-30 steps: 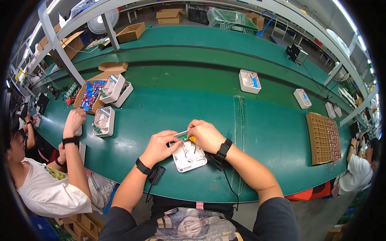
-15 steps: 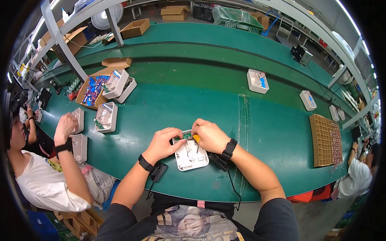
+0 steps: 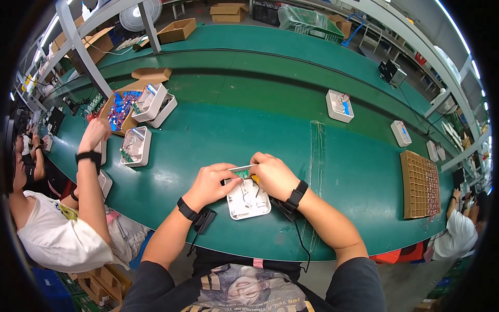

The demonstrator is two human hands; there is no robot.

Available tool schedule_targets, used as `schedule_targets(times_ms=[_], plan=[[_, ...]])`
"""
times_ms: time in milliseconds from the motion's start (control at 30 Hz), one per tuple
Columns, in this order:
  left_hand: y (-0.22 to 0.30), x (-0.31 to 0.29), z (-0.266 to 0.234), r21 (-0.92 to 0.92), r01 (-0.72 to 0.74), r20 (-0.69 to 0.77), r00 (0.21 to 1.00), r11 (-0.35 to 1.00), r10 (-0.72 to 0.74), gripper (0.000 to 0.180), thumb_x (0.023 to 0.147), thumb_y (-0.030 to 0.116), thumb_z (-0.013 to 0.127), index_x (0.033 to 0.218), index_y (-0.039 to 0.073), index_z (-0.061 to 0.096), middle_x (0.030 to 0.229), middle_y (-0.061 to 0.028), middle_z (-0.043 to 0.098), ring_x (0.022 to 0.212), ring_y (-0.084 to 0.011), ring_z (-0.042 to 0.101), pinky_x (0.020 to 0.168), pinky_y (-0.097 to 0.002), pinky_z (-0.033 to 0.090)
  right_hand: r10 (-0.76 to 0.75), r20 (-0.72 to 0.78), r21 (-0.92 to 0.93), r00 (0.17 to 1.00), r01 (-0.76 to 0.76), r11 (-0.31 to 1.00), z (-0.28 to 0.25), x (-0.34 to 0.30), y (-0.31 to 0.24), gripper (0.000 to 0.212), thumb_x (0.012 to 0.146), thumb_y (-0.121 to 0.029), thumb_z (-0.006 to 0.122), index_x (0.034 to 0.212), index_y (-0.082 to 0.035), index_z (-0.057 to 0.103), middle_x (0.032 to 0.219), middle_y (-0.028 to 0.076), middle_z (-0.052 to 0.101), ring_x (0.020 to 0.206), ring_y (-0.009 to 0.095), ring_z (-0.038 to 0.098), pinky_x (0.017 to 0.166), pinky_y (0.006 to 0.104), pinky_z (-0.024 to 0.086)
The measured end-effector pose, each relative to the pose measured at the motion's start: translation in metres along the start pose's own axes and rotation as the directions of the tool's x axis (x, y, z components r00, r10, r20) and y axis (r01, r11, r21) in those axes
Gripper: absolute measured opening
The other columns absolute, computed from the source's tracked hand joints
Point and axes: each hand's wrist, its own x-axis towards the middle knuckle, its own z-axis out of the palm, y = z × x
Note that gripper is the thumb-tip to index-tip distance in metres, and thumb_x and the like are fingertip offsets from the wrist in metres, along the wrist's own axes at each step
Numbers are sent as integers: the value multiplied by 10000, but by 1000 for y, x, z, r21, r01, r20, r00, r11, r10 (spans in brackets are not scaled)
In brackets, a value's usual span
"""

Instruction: The person assembles electronic devices by placing a circuit board and a battery into a plastic housing, connecting wires with a tool, and setting the completed unit aside on the table.

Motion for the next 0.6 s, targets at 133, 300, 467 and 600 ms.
schedule_targets(times_ms=[133, 300, 467, 600], plan=[[4, 4, -5, 68, 7, 30, 1000, 998, -9, 142, 861, 187, 820, 853, 48, 793, 992, -118, 780, 878, -303, 748, 758, -385, 606, -10, -22, 80, 1000, 12, 997, -6, 3, 8, 160, 879, -59, 714, 1020, -54, 789, 1088, 116, 707, 1044, 328, 673, 927, 432, 551], [-3, 2, -7, 177, 38, -76, 997, 983, -25, 154, 859, 181, 812, 826, 36, 773, 921, -115, 746, 852, -302, 725, 742, -399, 589, 59, -14, 103, 998, -57, 993, -44, 6, 4, 164, 915, -114, 723, 1056, -66, 791, 1165, 120, 701, 1138, 333, 633, 961, 427, 523], [-7, 1, -7, 196, 80, -132, 990, 977, -54, 150, 853, 158, 804, 802, 28, 748, 840, -106, 681, 802, -302, 685, 707, -420, 561, -2, -55, -142, 998, -6, 990, -23, 2, -16, 223, 932, -201, 728, 1086, -48, 780, 1331, 154, 644, 1302, 383, 531, 1026, 467, 469], [-7, 2, -6, 191, 72, -154, 987, 979, -43, 145, 852, 150, 800, 802, 27, 742, 829, -100, 665, 783, -301, 673, 693, -426, 552, 26, -12, -307, 1000, -28, 951, 3, -2, -19, 292, 964, -270, 698, 1125, -39, 778, 1452, 203, 555, 1392, 438, 438, 1099, 533, 408]])
